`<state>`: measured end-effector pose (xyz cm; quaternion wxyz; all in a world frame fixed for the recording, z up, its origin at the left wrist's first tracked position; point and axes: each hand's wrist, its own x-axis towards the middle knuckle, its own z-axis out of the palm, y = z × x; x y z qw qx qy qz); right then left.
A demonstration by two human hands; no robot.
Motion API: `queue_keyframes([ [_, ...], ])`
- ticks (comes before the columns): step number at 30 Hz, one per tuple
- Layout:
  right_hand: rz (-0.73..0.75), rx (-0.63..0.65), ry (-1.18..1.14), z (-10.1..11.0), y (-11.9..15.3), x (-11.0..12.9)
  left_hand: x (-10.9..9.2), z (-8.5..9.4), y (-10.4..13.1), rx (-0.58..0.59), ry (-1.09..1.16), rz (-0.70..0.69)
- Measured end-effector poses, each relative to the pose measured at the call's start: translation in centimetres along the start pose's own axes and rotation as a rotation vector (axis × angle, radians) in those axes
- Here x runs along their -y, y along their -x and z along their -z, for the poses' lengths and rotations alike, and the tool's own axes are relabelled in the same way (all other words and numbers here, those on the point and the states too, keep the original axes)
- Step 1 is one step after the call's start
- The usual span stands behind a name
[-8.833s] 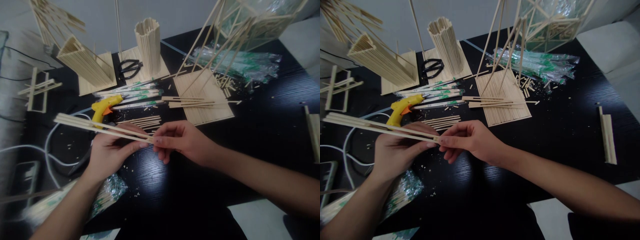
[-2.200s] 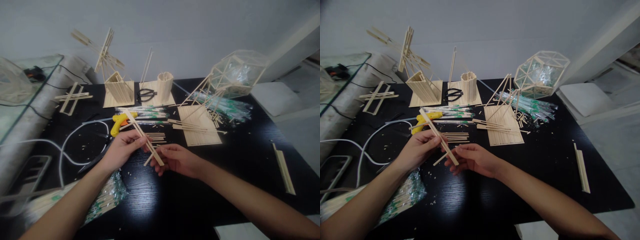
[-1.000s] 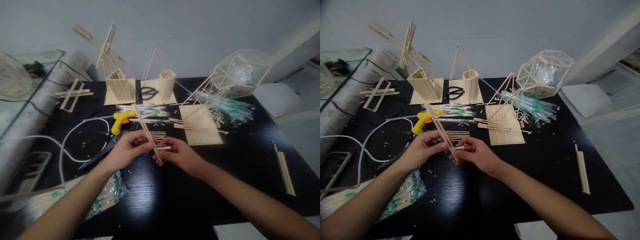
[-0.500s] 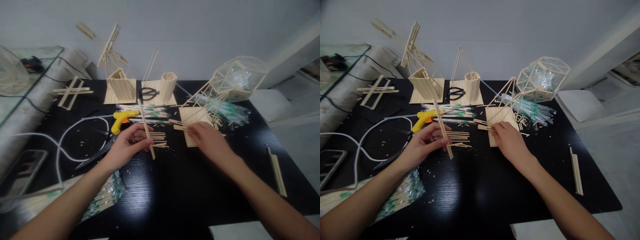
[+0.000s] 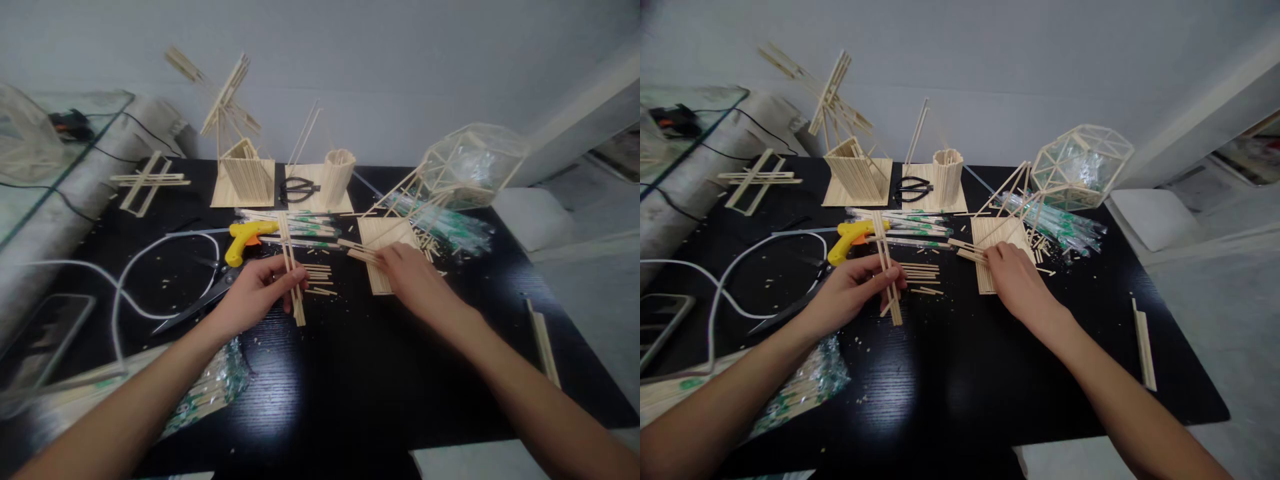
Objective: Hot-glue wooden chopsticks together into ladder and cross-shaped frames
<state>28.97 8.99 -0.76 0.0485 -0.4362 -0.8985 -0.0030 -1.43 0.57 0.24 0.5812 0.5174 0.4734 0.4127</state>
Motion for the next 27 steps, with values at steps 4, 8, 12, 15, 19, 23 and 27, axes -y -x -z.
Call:
queue_keyframes([
  [4,-0.058,-0.097,-0.308,1.8,0.1,0.1,0.0,0.0,0.0,-0.021,-0.007,0.002],
  [8,-0.216,-0.038,-0.916,4.0,-0.4,1.3,0.0,0.0,0.0,-0.006,-0.05,0.008],
  [12,-0.323,0.135,-1.471,3.7,-1.1,3.6,0.1,0.0,0.1,-0.008,-0.138,0.015],
  [15,-0.345,0.195,-1.81,2.0,-1.5,5.3,0.1,0.0,0.2,-0.012,-0.194,0.02],
  [19,-0.349,0.227,-1.968,0.0,-1.5,6.7,0.1,0.0,0.2,0.036,-0.213,0.022],
  [23,-0.336,0.236,-2.029,-1.1,-1.3,7.0,0.2,-0.2,0.0,0.038,-0.2,0.023],
  [27,-0.345,0.26,-2.06,-1.8,-1.1,7.1,0.2,-0.4,-0.1,0.076,-0.161,0.012],
])
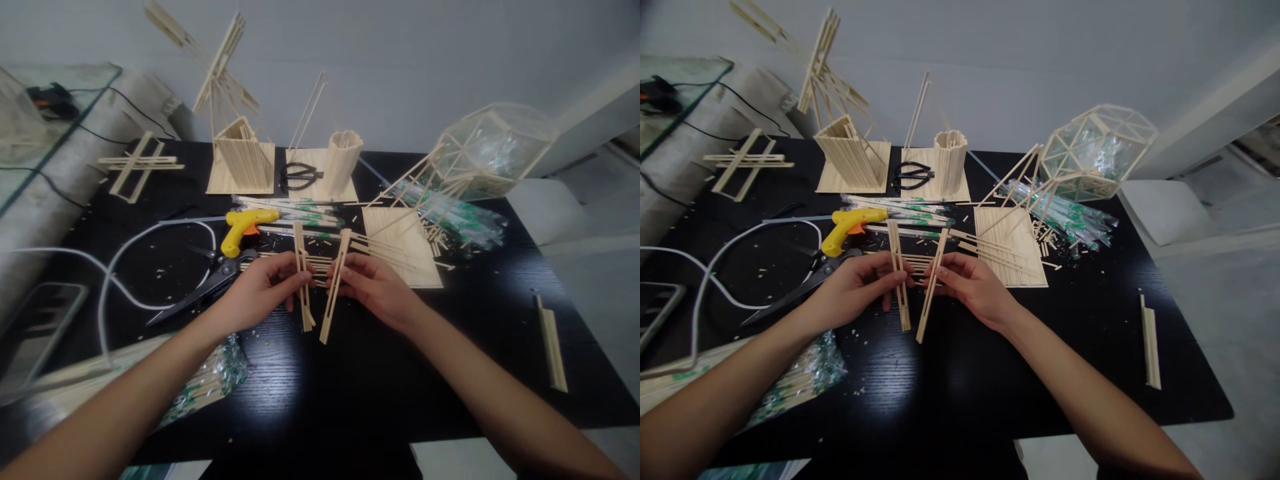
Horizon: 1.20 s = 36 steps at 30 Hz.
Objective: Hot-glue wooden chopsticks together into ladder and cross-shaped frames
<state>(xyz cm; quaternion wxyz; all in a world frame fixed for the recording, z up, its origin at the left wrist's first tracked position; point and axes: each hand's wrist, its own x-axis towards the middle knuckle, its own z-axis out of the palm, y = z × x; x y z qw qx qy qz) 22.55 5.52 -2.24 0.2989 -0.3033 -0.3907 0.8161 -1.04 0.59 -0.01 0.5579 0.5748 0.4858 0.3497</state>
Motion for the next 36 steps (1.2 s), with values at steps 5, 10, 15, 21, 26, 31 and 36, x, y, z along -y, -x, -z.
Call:
queue_keyframes([
  [5,-0.016,0.007,0.009,0.3,-0.1,-0.5,-0.2,-0.1,-0.1,0.004,0.051,0.009],
  [10,-0.017,0.021,-0.004,0.7,-0.2,-0.7,-0.7,0.0,-0.1,0.059,0.106,0.042],
  [15,-0.028,0.042,-0.025,0.9,-0.3,-0.8,-0.8,0.1,0.0,0.142,0.161,0.076],
  [21,-0.014,0.038,-0.033,1.1,-0.2,-0.9,-0.7,0.2,0.2,0.038,0.123,0.083],
  [26,0.001,0.007,-0.003,1.1,-0.2,-0.8,-0.9,0.2,0.2,0.0,0.054,0.084],
  [31,0.012,0.002,0.007,1.1,-0.2,-0.6,-1.0,0.2,0.2,-0.005,0.067,0.096],
  [36,0.031,-0.005,0.029,1.0,-0.1,-0.5,-0.9,0.2,0.2,-0.005,0.046,0.098],
])
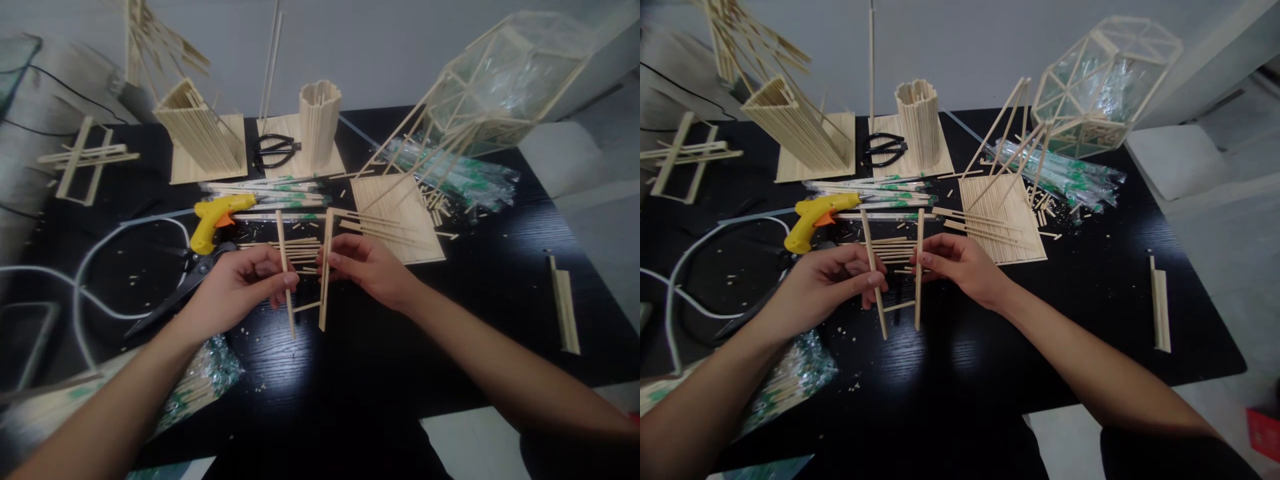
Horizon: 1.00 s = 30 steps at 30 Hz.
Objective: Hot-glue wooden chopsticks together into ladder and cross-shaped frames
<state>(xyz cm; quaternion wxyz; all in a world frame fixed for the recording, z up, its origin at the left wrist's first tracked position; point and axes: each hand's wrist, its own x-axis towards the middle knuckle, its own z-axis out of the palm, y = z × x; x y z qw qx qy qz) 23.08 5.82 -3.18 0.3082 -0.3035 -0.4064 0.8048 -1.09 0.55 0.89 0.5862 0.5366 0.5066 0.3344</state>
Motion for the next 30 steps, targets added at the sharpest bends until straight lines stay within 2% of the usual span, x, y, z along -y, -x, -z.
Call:
queue_keyframes([
  [17,0.014,-0.024,0.069,-0.41,0.21,0.06,0.31,-0.08,0.0,0.022,-0.058,0.022],
  [30,0.029,-0.045,0.114,-0.83,0.4,0.22,0.48,-0.2,0.04,0.046,-0.017,0.039],
])
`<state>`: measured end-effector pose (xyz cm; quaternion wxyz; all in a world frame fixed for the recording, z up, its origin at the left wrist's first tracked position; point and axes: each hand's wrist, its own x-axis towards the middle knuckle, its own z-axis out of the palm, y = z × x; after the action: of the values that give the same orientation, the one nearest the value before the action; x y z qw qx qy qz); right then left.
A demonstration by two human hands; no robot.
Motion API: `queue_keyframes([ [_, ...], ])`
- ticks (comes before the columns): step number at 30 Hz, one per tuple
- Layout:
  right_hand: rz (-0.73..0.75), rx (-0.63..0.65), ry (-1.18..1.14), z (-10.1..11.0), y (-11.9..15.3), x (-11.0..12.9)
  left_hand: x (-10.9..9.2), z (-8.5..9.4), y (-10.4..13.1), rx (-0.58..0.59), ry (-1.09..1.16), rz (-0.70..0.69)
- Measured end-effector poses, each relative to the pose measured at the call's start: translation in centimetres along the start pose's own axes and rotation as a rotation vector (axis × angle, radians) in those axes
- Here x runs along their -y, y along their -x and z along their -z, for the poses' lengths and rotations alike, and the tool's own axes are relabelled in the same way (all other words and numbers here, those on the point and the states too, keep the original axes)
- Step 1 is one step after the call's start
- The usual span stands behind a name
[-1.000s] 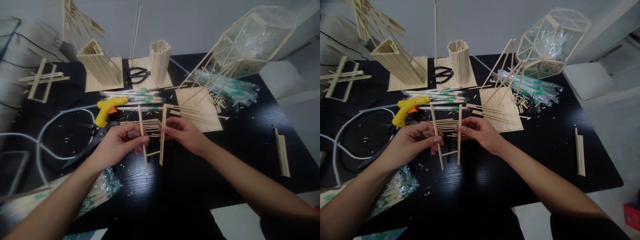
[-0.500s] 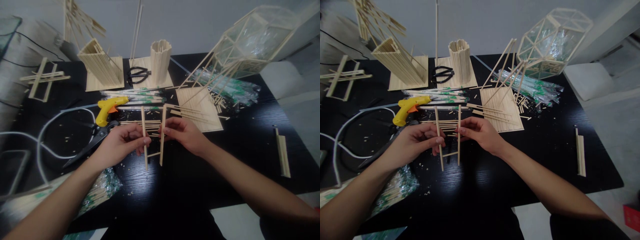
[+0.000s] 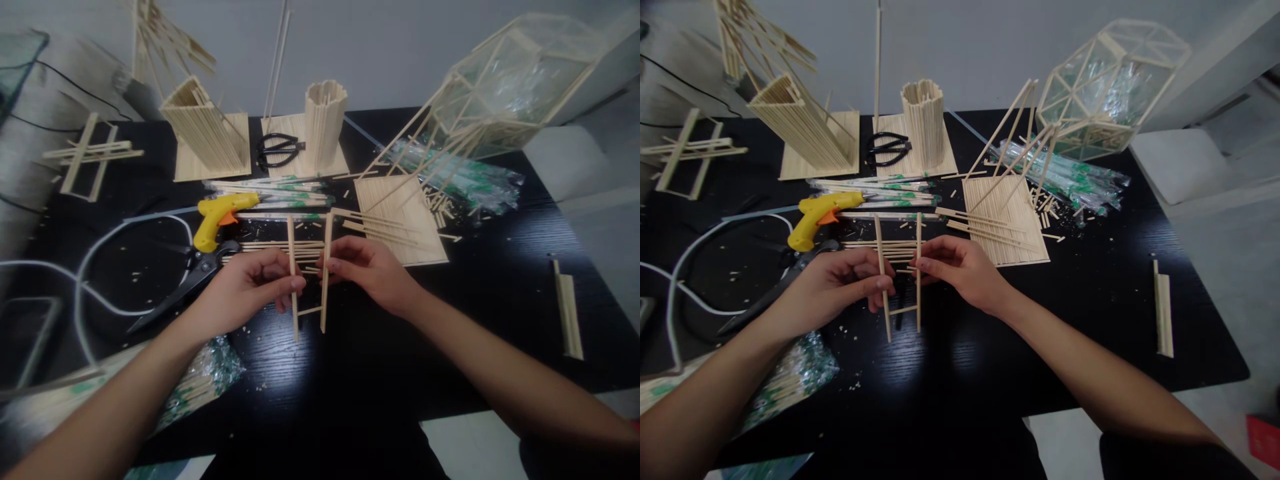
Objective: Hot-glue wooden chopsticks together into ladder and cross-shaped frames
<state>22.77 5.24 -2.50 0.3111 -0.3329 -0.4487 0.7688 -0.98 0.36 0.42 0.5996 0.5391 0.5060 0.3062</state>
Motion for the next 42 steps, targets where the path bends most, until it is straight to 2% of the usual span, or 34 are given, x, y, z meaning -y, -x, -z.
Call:
queue_keyframes([
  [17,0.045,-0.023,0.025,-0.5,0.2,0.2,0.2,0.2,0.2,0.058,0.001,-0.01],
  [26,0.091,-0.032,0.046,-0.6,0.4,0.2,0.1,-0.1,0.0,-0.01,-0.044,-0.057],
  [34,0.317,-0.053,0.171,-1.4,1.2,1.0,0.1,0.0,0.3,-0.113,-0.11,-0.238],
  [42,0.548,-0.061,0.41,-1.6,2.2,1.7,0.5,0.3,0.5,-0.269,-0.441,-0.598],
])
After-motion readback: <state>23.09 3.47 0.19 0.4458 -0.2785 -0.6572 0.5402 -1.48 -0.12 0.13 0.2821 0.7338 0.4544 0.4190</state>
